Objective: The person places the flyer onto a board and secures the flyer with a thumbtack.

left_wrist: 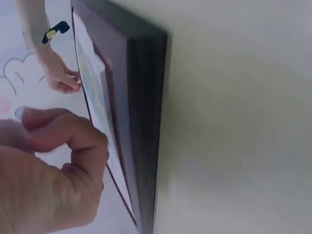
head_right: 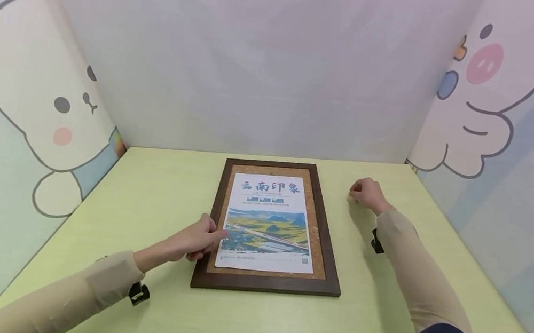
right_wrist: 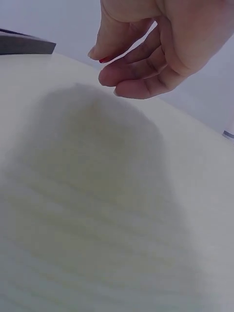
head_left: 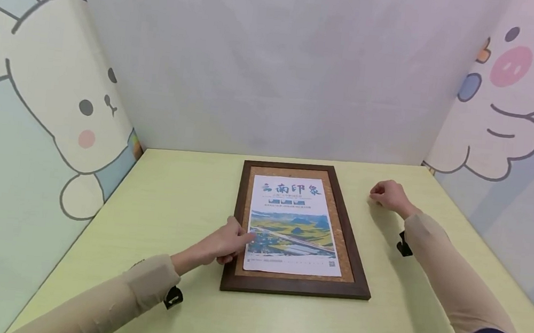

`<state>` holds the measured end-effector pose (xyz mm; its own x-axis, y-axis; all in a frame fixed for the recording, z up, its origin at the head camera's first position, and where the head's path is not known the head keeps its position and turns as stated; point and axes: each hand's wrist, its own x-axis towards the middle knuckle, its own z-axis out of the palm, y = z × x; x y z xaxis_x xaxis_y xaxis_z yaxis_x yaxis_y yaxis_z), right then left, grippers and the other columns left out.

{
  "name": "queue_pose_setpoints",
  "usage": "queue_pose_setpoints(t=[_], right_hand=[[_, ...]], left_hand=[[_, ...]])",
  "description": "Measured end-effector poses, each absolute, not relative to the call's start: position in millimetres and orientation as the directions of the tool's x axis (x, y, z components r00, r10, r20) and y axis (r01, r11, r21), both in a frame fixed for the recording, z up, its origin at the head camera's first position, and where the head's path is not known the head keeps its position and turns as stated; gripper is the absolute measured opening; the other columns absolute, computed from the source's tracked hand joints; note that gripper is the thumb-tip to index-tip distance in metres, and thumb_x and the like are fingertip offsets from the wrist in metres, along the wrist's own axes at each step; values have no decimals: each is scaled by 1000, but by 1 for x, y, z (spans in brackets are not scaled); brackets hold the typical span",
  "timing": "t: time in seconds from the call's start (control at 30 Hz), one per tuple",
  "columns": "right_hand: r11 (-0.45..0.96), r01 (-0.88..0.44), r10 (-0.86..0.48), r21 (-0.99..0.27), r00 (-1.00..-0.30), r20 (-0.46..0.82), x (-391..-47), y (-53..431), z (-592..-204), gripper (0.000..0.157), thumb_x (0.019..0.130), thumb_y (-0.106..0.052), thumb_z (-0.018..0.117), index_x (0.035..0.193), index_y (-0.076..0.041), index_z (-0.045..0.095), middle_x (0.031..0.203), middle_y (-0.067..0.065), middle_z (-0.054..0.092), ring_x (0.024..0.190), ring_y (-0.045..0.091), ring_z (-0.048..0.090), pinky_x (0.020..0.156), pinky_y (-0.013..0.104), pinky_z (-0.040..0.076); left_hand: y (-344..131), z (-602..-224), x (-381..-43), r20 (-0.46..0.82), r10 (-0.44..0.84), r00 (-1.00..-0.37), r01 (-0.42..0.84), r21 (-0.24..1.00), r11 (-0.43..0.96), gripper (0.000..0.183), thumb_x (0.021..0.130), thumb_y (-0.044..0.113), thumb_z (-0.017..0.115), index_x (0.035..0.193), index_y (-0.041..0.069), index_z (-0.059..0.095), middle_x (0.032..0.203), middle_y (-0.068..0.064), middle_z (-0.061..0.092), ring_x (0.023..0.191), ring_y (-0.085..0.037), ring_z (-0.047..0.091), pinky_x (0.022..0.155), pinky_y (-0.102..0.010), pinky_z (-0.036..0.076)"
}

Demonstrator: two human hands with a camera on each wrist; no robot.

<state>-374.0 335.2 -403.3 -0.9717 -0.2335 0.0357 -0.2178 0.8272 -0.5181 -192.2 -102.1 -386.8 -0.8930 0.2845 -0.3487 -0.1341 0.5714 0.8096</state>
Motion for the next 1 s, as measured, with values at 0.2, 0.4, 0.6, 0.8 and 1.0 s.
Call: queue_pose_setpoints(t=[0.2,0.4,0.6,0.8,1.0], right_hand=[[754,-197,-235,-626,-972,23,-391,310,-389,19,92,-4,59,102,12,62,94,32,66,74,35,68,67,42,58],[719,-226,-256,-657,-965,52,-410,272,-374,18,92,-4,61,101,11,63,97,33,65,80,41,67,73,48,57],[726,-270,-292,-632,-954,72,-422,231,-368,19,93,-8,62,102,8,65,98,31,66,76,36,64,72,45,56],[728,-274,-303,-628,-951,64,-431,192,-373,19,93,-12,63,102,4,67,97,26,66,80,38,62,66,37,53],[724,-289,-329,-626,-943,56,-435,164,-385,15,92,-10,64,100,2,69,94,18,67,78,28,59,63,27,49]], left_hand=[[-103,-388,-203,-167,388,-906,188,663,725,23,90,19,67,99,4,52,74,-4,50,61,-14,41,52,-25,33],[-102,-396,-212,-43,532,-846,453,467,759,52,84,30,75,124,5,55,130,-19,49,118,-34,41,95,-49,38],[-106,-401,-216,-139,615,-776,525,400,751,78,82,44,73,143,6,42,156,-24,26,146,-44,17,116,-61,18],[-108,-405,-217,-191,612,-768,510,396,764,86,81,46,74,148,8,36,159,-21,20,149,-41,11,118,-61,10],[-108,-405,-214,-211,604,-768,497,399,771,86,82,45,74,149,8,34,160,-20,20,149,-41,11,118,-61,9]])
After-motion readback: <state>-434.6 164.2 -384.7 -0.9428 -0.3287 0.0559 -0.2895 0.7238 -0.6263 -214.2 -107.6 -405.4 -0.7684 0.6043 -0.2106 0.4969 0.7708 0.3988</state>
